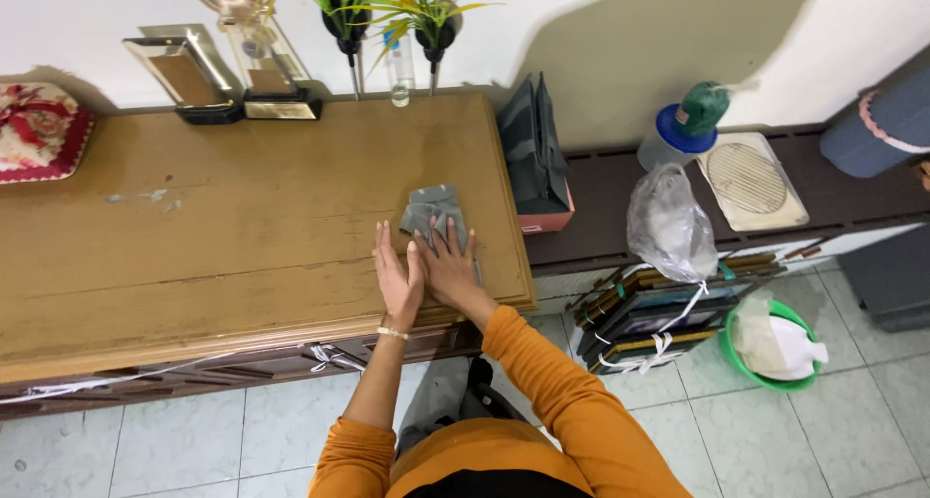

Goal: The person is wiping down and tidying the surfaces of furniture.

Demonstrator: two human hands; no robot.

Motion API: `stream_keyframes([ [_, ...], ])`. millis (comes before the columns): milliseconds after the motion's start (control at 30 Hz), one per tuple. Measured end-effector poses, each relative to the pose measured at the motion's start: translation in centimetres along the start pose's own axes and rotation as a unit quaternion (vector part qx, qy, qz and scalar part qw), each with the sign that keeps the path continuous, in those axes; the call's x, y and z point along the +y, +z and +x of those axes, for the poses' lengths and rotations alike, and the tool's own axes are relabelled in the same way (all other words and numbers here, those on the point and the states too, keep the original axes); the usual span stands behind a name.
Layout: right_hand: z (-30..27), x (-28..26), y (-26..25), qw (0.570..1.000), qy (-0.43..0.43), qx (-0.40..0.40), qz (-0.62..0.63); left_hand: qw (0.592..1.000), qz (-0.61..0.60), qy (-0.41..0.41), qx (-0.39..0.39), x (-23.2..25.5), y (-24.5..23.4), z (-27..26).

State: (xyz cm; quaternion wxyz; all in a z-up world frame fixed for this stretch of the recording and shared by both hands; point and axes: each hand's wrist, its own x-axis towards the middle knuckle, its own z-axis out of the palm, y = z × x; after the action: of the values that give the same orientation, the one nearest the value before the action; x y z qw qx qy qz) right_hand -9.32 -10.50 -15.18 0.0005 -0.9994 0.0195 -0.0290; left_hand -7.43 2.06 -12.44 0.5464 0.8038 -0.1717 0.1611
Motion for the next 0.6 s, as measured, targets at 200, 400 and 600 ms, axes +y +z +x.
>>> stream_keyframes([
  [200,1.4,8.3,-0.7,0.994,0.063,0.037,0.084,0.98,0.192,-0.02,-0.038,-1.8,1.3,0.6],
  [400,0.9,9.5,0.1,0.991,0.056,0.09,0.084,0.979,0.201,-0.026,-0.029,-2.6,1.6,0.3],
  [600,-4.9,7.2,-1.3,0.985,-0.126,0.091,0.072,0.976,0.214,-0.024,-0.025,-3.0,2.2,0.5],
])
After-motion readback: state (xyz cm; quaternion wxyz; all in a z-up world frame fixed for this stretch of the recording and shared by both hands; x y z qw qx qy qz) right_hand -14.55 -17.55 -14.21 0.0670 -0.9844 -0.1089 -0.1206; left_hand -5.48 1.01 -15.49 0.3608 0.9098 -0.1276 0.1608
